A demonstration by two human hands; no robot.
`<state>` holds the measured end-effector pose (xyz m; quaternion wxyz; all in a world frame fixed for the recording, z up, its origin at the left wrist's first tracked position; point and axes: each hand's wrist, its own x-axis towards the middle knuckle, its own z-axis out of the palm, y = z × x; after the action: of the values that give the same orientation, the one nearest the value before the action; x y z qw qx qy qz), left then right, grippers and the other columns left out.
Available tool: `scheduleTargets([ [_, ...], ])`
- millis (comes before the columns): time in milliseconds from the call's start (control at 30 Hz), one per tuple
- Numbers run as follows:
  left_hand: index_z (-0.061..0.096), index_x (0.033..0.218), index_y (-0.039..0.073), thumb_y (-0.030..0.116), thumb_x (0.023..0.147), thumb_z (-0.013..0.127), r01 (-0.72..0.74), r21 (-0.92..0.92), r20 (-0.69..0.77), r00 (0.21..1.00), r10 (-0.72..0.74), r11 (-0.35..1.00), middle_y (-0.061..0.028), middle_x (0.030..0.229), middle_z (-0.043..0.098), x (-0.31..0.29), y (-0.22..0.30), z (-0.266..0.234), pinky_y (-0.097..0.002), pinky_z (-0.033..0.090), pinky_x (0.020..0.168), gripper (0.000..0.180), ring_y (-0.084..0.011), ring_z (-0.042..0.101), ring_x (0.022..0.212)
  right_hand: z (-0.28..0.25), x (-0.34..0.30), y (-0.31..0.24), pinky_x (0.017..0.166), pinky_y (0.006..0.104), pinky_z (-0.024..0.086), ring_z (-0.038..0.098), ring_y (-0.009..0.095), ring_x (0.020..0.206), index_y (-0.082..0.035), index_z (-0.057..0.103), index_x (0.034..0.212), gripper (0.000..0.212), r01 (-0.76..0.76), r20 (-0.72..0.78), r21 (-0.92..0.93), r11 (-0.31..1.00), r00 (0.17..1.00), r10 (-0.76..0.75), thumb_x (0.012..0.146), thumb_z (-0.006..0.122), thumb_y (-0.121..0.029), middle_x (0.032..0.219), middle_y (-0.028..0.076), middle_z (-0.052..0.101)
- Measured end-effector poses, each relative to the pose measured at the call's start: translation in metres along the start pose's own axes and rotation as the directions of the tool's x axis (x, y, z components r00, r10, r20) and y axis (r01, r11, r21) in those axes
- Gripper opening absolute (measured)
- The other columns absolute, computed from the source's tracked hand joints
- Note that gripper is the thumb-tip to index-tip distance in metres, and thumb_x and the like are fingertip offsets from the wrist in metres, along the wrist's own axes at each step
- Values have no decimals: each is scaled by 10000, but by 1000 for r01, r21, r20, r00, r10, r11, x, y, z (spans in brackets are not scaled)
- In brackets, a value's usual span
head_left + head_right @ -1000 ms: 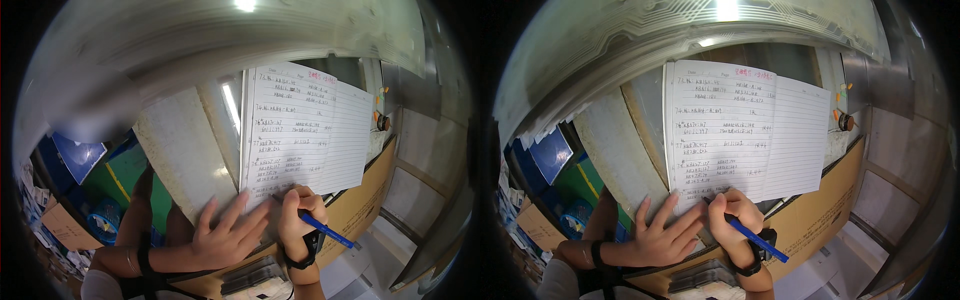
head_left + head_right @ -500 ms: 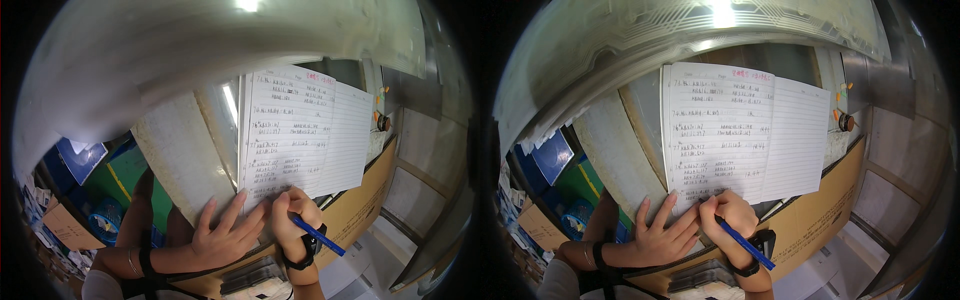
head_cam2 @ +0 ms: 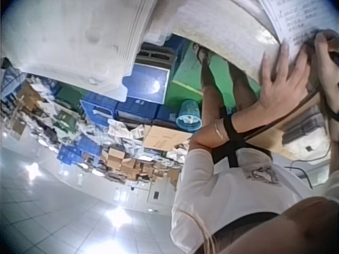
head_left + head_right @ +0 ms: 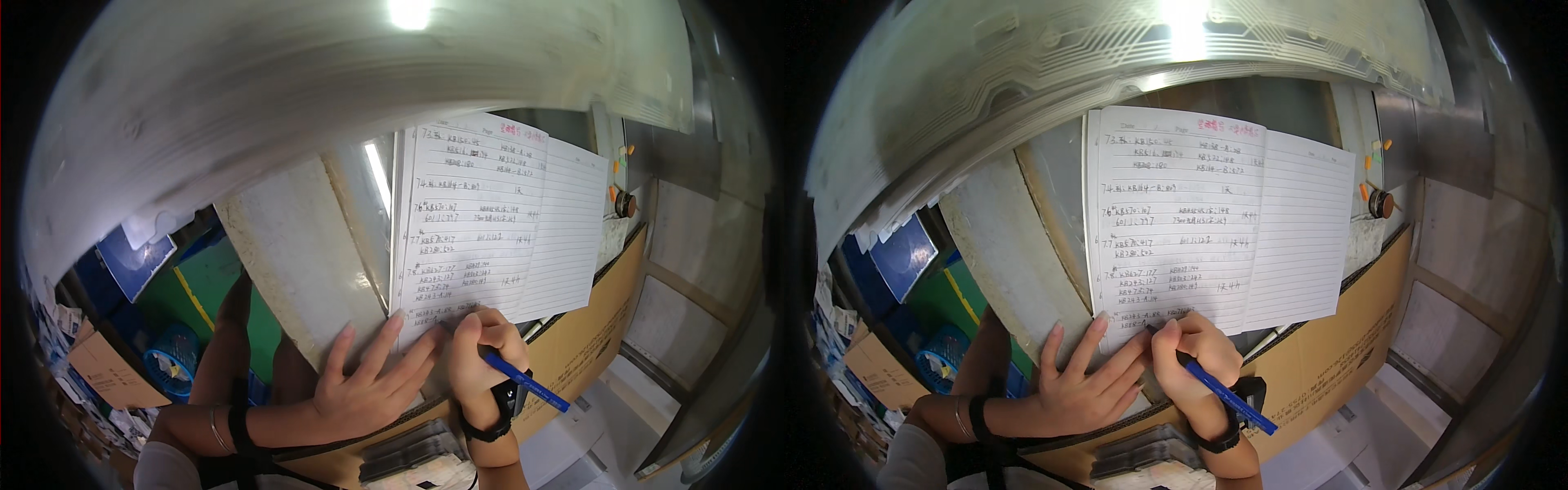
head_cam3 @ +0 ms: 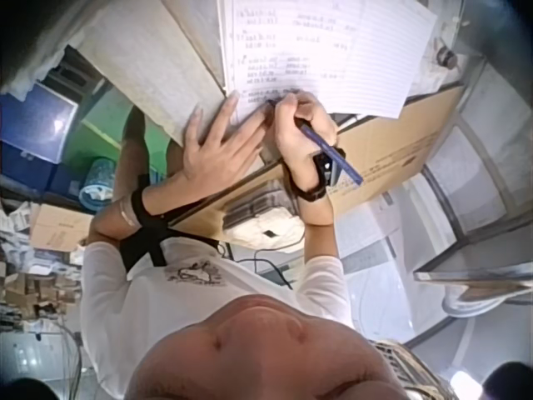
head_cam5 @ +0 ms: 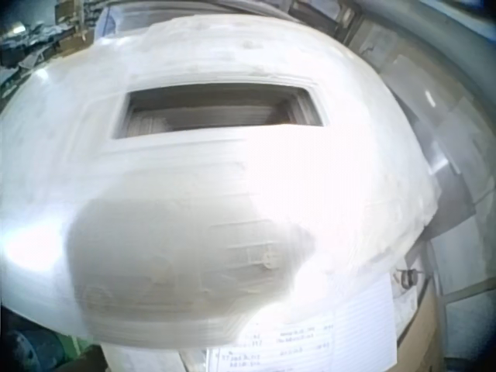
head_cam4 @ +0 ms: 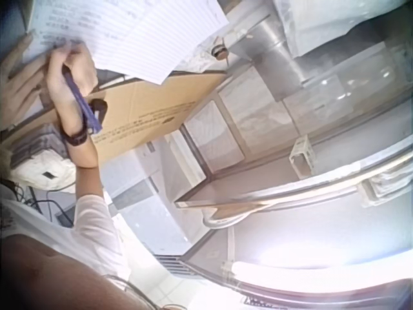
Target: The recorder takes large metal panels, weighs them on a digital scale, and writes the results in a logbook.
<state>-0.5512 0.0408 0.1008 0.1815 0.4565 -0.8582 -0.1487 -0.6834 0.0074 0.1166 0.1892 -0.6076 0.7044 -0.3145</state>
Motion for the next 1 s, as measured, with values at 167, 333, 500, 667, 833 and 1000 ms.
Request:
scheduleTargets([
  [167, 598, 927, 200, 307, 702, 464, 21, 15, -3, 1000, -21, 1000, 55, 1140, 466, 0, 2, 0, -519, 169, 907, 282, -267, 371, 1107, 2, 1, -1, 374, 240, 373, 461, 182, 373, -40, 431, 475, 213, 23, -26, 2, 1000, 999, -22, 627, 562, 32, 475, 63, 480],
  [333, 599, 922, 200, 305, 703, 457, 20, 25, -8, 1000, -19, 999, 60, 1143, 464, 0, 3, 1, -520, 176, 903, 281, -263, 374, 1106, 3, -1, 2, 372, 230, 369, 454, 172, 372, -47, 401, 524, 216, -1, -116, 82, 997, 993, 11, 639, 563, 37, 479, 63, 485],
  [500, 583, 980, 195, 295, 702, 458, 15, 16, 7, 1000, -15, 1000, 51, 1152, 456, -1, 0, 0, -520, 184, 896, 321, -263, 376, 1104, 4, -4, 6, 376, 226, 367, 451, 150, 375, -48, 390, 530, 224, 19, -117, 99, 995, 993, -8, 647, 564, 32, 496, 65, 500],
  [667, 569, 1007, 157, 286, 701, 476, 14, 15, 5, 1000, -14, 1000, 19, 1182, 430, 2, 4, -7, -520, 194, 886, 346, -268, 377, 1103, -2, -2, 6, 407, 208, 364, 457, 106, 414, -32, 381, 535, 223, -16, -87, 225, 974, 996, 37, 665, 543, 48, 499, 64, 500],
  [833, 561, 1001, 138, 286, 701, 493, 6, -81, 8, 1000, -5, 997, 2, 1194, 417, 5, 5, -8, -520, 190, 890, 342, -272, 369, 1109, -19, 12, 9, 391, 181, 268, 316, 37, 408, -68, 324, 538, 274, -411, 157, 619, 669, 900, 407, 706, 515, 33, 467, -6, 396],
  [1000, 569, 944, 92, 193, 688, 543, 36, -461, 36, 999, -22, 886, -38, 1155, 453, -5, -17, -36, -471, 215, 915, 276, -288, 371, 1099, -66, 23, 3, 386, 259, 306, 388, 114, 383, -9, 415, 515, 222, -428, 329, 153, 891, 872, 362, 691, 519, -95, 436, 57, 429],
])
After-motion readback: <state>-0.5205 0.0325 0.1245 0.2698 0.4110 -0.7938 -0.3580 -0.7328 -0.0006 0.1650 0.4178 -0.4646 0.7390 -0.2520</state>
